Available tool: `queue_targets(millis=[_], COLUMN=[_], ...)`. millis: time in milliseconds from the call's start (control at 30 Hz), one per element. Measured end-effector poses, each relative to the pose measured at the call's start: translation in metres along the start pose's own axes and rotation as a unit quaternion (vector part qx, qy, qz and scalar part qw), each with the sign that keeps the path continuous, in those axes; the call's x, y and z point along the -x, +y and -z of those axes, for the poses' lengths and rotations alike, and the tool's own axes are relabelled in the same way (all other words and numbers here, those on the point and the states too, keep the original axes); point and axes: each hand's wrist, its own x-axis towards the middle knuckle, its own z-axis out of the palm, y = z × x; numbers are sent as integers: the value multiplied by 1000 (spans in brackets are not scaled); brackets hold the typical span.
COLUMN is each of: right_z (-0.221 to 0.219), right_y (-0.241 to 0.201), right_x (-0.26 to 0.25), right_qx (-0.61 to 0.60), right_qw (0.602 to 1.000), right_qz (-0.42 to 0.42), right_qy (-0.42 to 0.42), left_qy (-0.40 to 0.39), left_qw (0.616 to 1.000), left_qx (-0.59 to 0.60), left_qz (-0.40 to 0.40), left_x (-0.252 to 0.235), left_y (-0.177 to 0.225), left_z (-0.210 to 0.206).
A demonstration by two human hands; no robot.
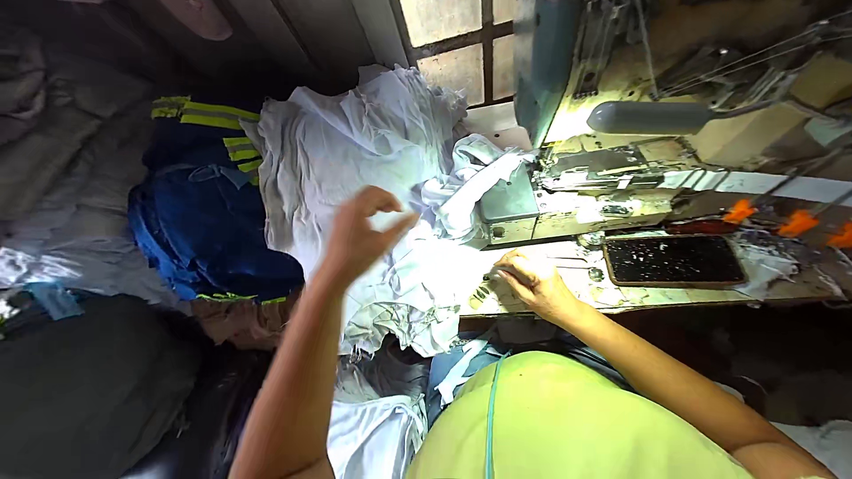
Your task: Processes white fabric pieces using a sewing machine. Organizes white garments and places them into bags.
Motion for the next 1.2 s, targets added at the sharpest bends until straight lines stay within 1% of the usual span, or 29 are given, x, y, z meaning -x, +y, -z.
queue_targets(millis=[33,67,100,133,167,233,300,333,367,400,433,467,500,533,567,600,633,667,700,767,833,900,967,1033,1100,1133,1200], right_z=[-6,-11,-13,-13,-12,-6,-2,-2,-3,-5,-8,-12,-16,-18,-20,-20,-20,-18,-17,-14,-17,-27,-43,-61,-70,-70,-62], right_y=[-3,-6,-10,-12,-13,-12,-11,-11,-11,-12,-13,-14,-15,-16,-17,-17,-17,-16,-14,-16,-24,-37,-51,-59,-61,-62,-69], right_x=[-5,-9,-12,-14,-15,-16,-16,-17,-18,-19,-21,-22,-24,-26,-27,-27,-27,-27,-28,-27,-29,-36,-44,-51,-60,-65,-76], right_qx=[-28,-51,-66,-72,-75,-92,-109,-119,-127,-135,-142,-145,-146,-144,-144,-145,-146,-145,-140,-128,-114,-77,-31,-16,-68,-107,-193], right_qw=[1000,998,997,996,995,992,988,987,985,985,985,986,987,987,987,987,986,987,988,990,993,995,994,990,987,986,975], right_qz=[-5,-8,-9,-11,-15,-49,-91,-106,-112,-109,-98,-85,-74,-68,-68,-71,-76,-76,-69,-46,-4,26,13,-5,-5,11,44], right_qy=[-8,-20,-34,-50,-61,-71,-51,-37,-27,-21,-14,-8,-4,-1,1,0,-3,-6,-9,-23,-34,-50,-103,-143,-146,-131,-100], left_qy=[-45,-62,-60,-40,-24,-7,38,62,81,97,107,167,242,277,266,214,167,129,119,156,211,240,223,177,107,90,87], left_qw=[998,994,992,992,994,998,990,985,980,971,960,955,950,953,954,948,941,940,944,951,955,958,966,980,992,994,995], left_qx=[-49,-90,-115,-120,-102,4,127,160,182,207,233,221,187,116,32,-38,-71,-97,-108,-99,-69,-46,-27,-16,-22,-32,-39], left_qz=[17,16,2,-22,-43,-60,-38,-24,-30,-66,-116,-110,-64,24,134,234,286,300,288,246,199,150,128,91,63,45,15], left_x=[1,3,6,10,13,17,21,24,25,24,20,17,15,18,22,28,35,45,57,80,99,114,125,129,127,123,112], left_y=[-5,-12,-18,-21,-20,-6,7,8,-3,-28,-64,-86,-96,-96,-91,-87,-98,-113,-125,-129,-115,-97,-80,-66,-49,-41,-25], left_z=[-31,-62,-86,-98,-98,-64,-10,23,58,90,118,134,139,139,133,124,113,102,90,69,49,29,6,-20,-43,-53,-68])
